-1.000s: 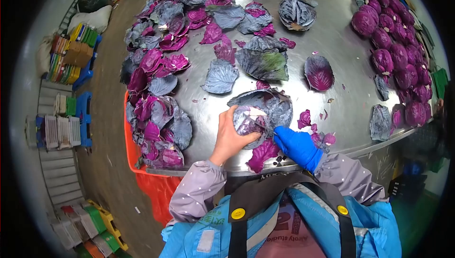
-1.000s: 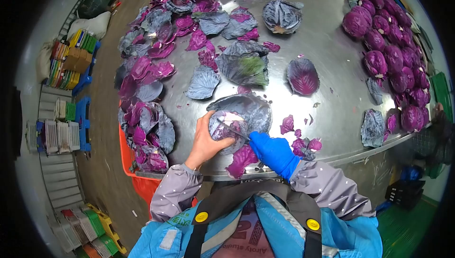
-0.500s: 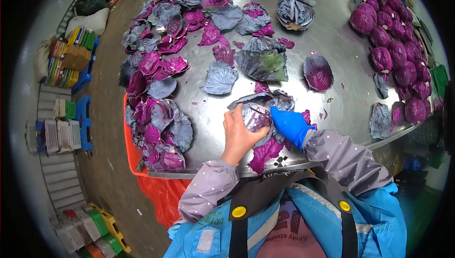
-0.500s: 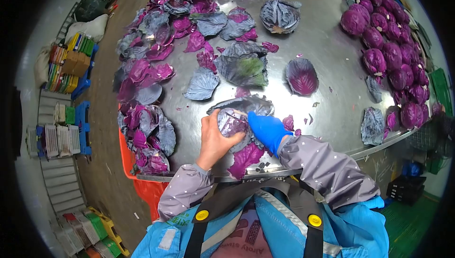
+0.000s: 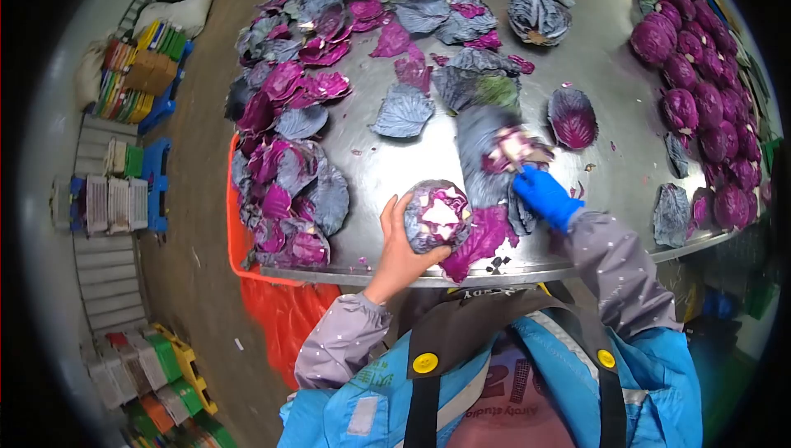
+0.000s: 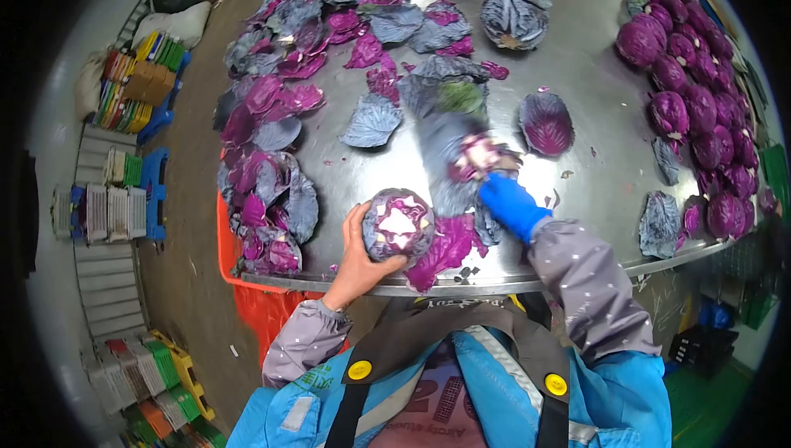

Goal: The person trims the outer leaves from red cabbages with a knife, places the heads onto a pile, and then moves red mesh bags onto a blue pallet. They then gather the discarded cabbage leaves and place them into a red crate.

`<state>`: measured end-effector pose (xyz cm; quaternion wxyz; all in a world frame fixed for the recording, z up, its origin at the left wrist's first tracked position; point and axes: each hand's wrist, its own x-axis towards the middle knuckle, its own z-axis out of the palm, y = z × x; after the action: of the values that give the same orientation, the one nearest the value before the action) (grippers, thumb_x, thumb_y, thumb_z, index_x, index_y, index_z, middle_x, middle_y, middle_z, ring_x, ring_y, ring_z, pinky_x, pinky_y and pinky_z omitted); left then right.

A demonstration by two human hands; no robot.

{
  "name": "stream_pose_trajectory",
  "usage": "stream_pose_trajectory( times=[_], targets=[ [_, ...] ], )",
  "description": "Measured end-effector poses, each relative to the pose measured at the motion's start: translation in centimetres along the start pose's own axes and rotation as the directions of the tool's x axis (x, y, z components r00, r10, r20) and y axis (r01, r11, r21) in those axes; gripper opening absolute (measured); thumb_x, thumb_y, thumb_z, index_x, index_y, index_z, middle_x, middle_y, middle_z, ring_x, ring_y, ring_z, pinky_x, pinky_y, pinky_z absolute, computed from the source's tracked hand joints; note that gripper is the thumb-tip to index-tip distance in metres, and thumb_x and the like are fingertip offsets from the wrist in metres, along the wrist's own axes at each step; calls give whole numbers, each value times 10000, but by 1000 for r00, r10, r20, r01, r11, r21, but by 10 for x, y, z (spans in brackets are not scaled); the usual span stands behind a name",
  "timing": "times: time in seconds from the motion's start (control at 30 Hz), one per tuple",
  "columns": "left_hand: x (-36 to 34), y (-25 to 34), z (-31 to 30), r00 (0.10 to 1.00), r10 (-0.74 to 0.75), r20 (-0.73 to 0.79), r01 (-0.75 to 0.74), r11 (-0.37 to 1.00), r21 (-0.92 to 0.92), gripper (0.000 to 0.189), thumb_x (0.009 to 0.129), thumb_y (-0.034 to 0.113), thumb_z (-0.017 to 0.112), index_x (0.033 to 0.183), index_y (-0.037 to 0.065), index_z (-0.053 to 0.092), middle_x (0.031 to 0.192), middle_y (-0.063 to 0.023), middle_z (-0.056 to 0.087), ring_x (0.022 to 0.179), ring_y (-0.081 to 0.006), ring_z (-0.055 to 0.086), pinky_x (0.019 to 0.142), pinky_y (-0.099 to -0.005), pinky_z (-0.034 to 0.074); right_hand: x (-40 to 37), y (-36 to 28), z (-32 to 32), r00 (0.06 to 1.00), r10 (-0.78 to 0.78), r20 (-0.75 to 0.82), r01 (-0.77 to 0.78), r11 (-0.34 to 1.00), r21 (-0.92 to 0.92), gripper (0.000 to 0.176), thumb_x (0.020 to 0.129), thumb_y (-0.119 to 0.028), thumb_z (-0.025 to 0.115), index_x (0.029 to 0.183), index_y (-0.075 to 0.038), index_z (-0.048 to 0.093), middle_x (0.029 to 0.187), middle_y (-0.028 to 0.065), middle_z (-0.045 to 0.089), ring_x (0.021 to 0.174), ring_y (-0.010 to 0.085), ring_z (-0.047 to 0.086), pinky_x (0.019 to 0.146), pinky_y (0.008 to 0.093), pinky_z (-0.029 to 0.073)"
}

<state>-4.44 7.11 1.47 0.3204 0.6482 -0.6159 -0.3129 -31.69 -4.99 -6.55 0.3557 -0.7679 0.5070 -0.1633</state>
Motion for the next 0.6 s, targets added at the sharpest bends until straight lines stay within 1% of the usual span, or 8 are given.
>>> stream_pose_trajectory(
  times=[0.03,0.13,0.23,0.3,0.37,0.43,0.47,0.6],
  targets=[
    [0,-5,2,994,-102,-37,98,990,-102,889,597,228,803,1300,49,290,1250,-201,294,1169,-341,353,989,-406,329,4,-26,-18,860,431,275,-508,776,373,375,898,-359,446,1027,-27,562,747,209,623,708,375,616,606,469,470],
    [1,-18,13,965,-240,-102,204,938,-280,849,628,230,787,1291,38,292,1205,-176,308,1146,-300,370,986,-385,329,-6,-52,-32,902,417,113,-427,820,380,377,909,-384,439,1001,-44,573,728,220,612,700,372,612,600,470,466],
    [2,-12,18,957,-251,-144,194,927,-322,835,634,242,784,1283,35,300,1187,-169,317,1134,-288,379,982,-382,329,-16,-63,-31,971,230,63,-236,965,116,363,908,-387,452,980,-53,572,730,236,602,688,367,608,590,472,459],
    [3,-1,18,965,-210,-154,181,966,-183,838,646,223,777,1300,48,283,1188,-167,337,1136,-281,380,999,-372,308,-16,-81,-32,979,149,138,-95,938,-335,356,913,-384,446,1006,-69,581,757,243,606,719,386,603,631,476,466],
    [5,2,20,964,-211,-163,182,967,-176,848,641,227,780,1303,49,281,1192,-168,327,1142,-290,364,1001,-379,306,-15,-101,-29,980,156,119,-120,957,-265,343,915,-336,454,1122,-84,560,841,230,620,798,382,606,714,458,475],
    [5,3,21,979,-145,-143,127,983,-132,850,644,228,775,1309,49,276,1220,-170,297,1178,-302,326,1009,-389,297,-14,-105,-21,954,-207,-217,214,977,10,366,918,-260,501,1195,-22,509,855,197,631,779,340,622,725,401,483],
    [5,1,21,985,-136,-110,123,986,-117,870,640,227,771,1323,49,262,1242,-172,273,1202,-312,297,1016,-395,290,-13,-101,-15,980,-153,-130,166,982,93,336,898,-167,526,1197,-14,514,969,195,611,890,330,602,817,370,465],
    [6,0,20,991,-97,-90,86,989,-118,916,612,240,789,1335,40,264,1235,-171,283,1197,-319,314,1009,-399,302,-19,-101,7,961,-256,-103,265,961,81,365,885,-211,526,1227,-85,501,1039,170,547,939,345,552,806,387,455]
  ],
)
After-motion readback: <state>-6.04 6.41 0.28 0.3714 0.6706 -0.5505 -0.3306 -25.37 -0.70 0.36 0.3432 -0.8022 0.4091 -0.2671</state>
